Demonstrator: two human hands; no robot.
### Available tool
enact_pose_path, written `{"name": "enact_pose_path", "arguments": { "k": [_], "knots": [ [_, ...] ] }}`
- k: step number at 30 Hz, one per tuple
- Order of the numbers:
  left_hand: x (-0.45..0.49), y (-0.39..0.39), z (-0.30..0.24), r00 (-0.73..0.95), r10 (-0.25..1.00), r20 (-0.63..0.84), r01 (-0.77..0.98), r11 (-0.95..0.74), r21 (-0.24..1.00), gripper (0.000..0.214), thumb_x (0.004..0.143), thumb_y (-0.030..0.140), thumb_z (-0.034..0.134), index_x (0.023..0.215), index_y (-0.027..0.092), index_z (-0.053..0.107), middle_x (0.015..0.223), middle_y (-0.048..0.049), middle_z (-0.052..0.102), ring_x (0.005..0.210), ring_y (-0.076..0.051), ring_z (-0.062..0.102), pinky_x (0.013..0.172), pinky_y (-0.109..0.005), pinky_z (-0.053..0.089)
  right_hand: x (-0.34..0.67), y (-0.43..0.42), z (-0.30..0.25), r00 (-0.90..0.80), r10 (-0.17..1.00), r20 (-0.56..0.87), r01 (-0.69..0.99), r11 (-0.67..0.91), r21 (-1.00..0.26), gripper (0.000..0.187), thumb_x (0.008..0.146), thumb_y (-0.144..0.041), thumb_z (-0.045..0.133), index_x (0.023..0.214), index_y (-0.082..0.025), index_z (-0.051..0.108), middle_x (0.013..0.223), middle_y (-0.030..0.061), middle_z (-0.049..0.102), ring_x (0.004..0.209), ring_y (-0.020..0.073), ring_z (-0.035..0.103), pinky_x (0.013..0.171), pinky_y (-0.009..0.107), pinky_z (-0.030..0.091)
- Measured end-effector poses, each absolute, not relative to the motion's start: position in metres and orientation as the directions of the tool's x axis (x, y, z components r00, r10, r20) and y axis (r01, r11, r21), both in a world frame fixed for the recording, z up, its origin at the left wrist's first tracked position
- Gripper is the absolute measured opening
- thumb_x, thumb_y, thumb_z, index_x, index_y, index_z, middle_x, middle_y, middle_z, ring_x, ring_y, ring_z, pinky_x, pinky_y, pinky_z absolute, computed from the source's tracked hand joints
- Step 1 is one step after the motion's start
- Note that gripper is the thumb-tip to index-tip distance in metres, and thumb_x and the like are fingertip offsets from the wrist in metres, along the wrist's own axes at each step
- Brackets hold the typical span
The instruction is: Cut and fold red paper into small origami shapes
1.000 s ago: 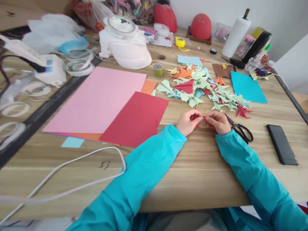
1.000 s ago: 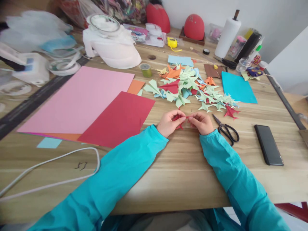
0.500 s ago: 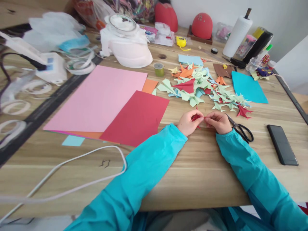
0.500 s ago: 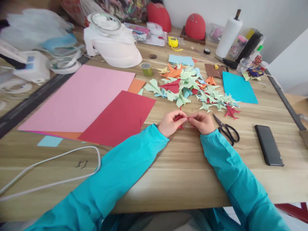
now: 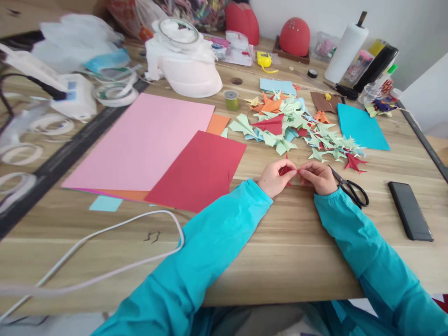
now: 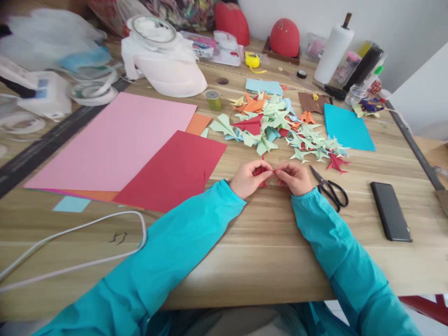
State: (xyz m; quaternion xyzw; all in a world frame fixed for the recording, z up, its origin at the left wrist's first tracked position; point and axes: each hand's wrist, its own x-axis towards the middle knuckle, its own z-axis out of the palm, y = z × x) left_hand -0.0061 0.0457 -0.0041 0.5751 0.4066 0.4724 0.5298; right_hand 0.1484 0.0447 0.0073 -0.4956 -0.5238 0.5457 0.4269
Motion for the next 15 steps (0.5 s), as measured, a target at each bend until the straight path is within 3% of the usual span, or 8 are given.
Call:
{"name": "enact_pose_path", "arguments": {
  "k": [8, 15],
  "knots": [
    [-0.0063, 0.046, -0.0025, 0.217, 0.968, 0.127, -0.029, -0.123, 0.992, 0.006, 0.07, 0.02, 0.06, 0.07, 0.014, 0.058, 0.061, 0.0024, 0.054, 0.059, -0.01, 0.048, 0.06, -0.023, 0.041, 0.147, 0.0433, 0.0081, -0.123, 0.987, -0.106, 0.073, -0.098, -0.993, 0.035, 0.056, -0.045, 0.076, 0.068, -0.016, 0.061, 0.049, -0.002, 0.059, 0.043, 0.0082, 0.052, 0.041, 0.02, 0.043],
    [-0.0062, 0.0456, -0.0028, 0.224, 0.965, 0.139, -0.015, -0.139, 0.99, 0.005, 0.071, 0.018, 0.06, 0.07, 0.014, 0.058, 0.062, 0.0021, 0.055, 0.058, -0.009, 0.048, 0.059, -0.023, 0.041, 0.1459, 0.0435, 0.0033, -0.109, 0.993, -0.033, -0.01, -0.034, -0.999, 0.038, 0.055, -0.038, 0.078, 0.078, -0.018, 0.056, 0.063, -0.0025, 0.062, 0.046, 0.0073, 0.053, 0.042, 0.02, 0.042]
  ]
}}
